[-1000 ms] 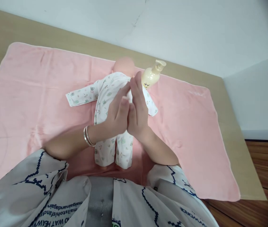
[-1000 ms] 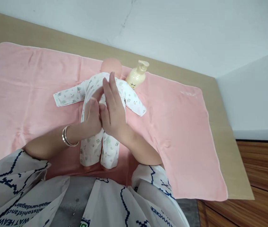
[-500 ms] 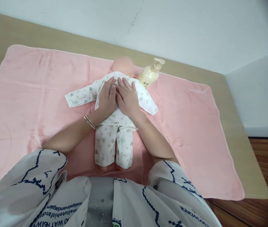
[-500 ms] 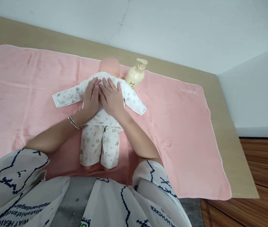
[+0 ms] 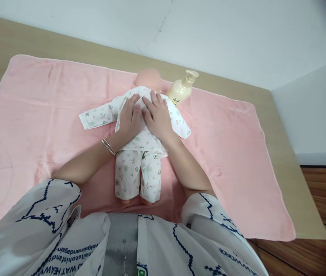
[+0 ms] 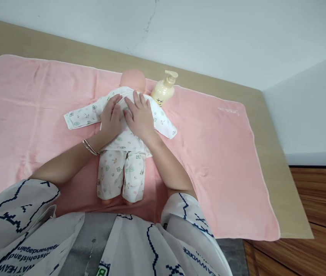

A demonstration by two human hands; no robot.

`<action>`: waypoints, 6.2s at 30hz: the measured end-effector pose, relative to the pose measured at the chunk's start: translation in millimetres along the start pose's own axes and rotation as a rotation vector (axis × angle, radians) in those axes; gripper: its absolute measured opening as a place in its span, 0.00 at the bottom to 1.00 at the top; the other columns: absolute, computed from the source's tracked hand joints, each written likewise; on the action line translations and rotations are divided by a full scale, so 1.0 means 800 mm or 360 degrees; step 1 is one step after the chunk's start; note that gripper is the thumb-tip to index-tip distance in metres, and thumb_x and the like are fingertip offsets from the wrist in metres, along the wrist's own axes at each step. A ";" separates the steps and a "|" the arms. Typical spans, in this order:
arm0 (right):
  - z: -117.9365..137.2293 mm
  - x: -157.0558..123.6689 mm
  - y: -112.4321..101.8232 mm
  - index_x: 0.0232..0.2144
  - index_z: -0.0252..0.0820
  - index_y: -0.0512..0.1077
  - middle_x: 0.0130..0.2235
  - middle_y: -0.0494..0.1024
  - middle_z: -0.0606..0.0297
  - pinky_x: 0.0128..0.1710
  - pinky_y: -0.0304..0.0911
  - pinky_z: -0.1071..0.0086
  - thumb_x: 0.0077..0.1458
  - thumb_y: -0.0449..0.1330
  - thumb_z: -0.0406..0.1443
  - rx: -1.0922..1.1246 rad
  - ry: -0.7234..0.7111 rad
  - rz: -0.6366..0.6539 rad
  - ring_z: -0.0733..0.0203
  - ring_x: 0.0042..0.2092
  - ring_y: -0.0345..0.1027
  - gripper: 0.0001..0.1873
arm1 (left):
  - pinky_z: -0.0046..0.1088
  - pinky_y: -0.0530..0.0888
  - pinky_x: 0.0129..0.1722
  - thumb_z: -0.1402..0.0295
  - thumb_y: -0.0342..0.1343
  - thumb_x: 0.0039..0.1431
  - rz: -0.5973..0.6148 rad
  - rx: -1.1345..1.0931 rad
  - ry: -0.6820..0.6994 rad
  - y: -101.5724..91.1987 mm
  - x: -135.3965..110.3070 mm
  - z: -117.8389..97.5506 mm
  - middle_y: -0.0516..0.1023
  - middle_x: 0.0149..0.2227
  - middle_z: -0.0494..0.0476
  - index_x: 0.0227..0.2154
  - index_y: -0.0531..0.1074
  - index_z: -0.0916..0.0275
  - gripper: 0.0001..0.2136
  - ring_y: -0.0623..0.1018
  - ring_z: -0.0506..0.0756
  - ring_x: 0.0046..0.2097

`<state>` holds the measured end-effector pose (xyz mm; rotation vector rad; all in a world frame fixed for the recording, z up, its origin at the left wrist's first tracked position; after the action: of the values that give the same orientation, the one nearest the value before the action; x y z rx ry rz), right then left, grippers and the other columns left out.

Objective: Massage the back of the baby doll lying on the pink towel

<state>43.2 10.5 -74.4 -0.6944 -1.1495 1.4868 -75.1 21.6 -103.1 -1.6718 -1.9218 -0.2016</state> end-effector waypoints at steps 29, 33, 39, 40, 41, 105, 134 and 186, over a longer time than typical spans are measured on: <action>-0.005 0.003 0.002 0.69 0.42 0.57 0.75 0.50 0.59 0.73 0.38 0.43 0.69 0.42 0.42 -0.0035 -0.0179 0.0024 0.48 0.76 0.35 0.29 | 0.45 0.63 0.70 0.51 0.33 0.74 0.0142 0.0137 0.0233 -0.002 -0.010 -0.014 0.73 0.62 0.62 0.59 0.69 0.59 0.26 0.67 0.57 0.68; -0.024 0.003 -0.009 0.70 0.38 0.53 0.74 0.50 0.51 0.72 0.40 0.41 0.70 0.43 0.47 -0.0026 0.0039 -0.0089 0.45 0.75 0.39 0.33 | 0.48 0.61 0.71 0.50 0.34 0.73 0.0180 0.0224 0.0235 0.002 -0.009 -0.009 0.70 0.65 0.65 0.62 0.65 0.62 0.28 0.64 0.60 0.70; 0.001 -0.025 -0.005 0.69 0.25 0.53 0.71 0.55 0.38 0.70 0.47 0.43 0.69 0.44 0.44 -0.0202 0.0303 -0.0152 0.36 0.73 0.45 0.35 | 0.50 0.56 0.73 0.52 0.35 0.73 0.0201 0.0304 0.0233 0.010 -0.009 0.002 0.66 0.67 0.67 0.64 0.63 0.63 0.27 0.61 0.61 0.72; 0.000 -0.024 -0.004 0.69 0.26 0.54 0.71 0.56 0.40 0.71 0.47 0.43 0.69 0.44 0.44 -0.0200 0.0311 -0.0147 0.37 0.73 0.44 0.34 | 0.50 0.56 0.73 0.52 0.36 0.73 0.0203 0.0314 0.0223 0.011 -0.009 0.003 0.65 0.68 0.67 0.64 0.63 0.63 0.27 0.60 0.61 0.72; -0.003 -0.021 -0.003 0.69 0.28 0.54 0.71 0.55 0.42 0.71 0.47 0.43 0.69 0.44 0.44 -0.0190 0.0316 -0.0139 0.37 0.74 0.44 0.34 | 0.51 0.55 0.73 0.52 0.36 0.73 0.0212 0.0333 0.0206 0.012 -0.009 0.004 0.63 0.69 0.67 0.64 0.62 0.63 0.27 0.58 0.62 0.73; -0.016 -0.006 -0.020 0.70 0.31 0.53 0.71 0.57 0.45 0.71 0.45 0.40 0.70 0.44 0.44 -0.0243 0.0115 0.0074 0.40 0.73 0.46 0.33 | 0.55 0.58 0.71 0.55 0.47 0.69 0.0265 0.0618 0.0229 0.005 -0.009 -0.018 0.67 0.65 0.62 0.56 0.66 0.56 0.18 0.62 0.64 0.70; 0.041 -0.062 -0.022 0.70 0.25 0.51 0.71 0.53 0.35 0.70 0.48 0.41 0.68 0.45 0.30 -0.0484 0.0091 0.0257 0.33 0.72 0.48 0.31 | 0.52 0.68 0.64 0.63 0.49 0.65 0.0260 0.0721 0.0458 0.002 -0.021 -0.029 0.79 0.54 0.57 0.43 0.75 0.56 0.11 0.74 0.62 0.62; -0.002 -0.004 -0.007 0.70 0.36 0.55 0.73 0.51 0.48 0.71 0.44 0.40 0.69 0.46 0.38 -0.0238 0.0064 0.0081 0.40 0.75 0.41 0.30 | 0.52 0.57 0.71 0.62 0.49 0.67 0.0322 0.0600 0.0370 0.009 -0.008 -0.010 0.67 0.67 0.59 0.58 0.69 0.57 0.19 0.61 0.63 0.71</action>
<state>47.7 7.5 -70.1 -0.8579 -1.2289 1.4329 -65.0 13.6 -101.6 -1.5011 -1.4999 0.0438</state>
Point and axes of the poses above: each hand's wrist, its own x-axis towards the middle knuckle, its own y-axis out of the palm, z = x × y, the point moved 8 cm from there along x, towards the middle knuckle
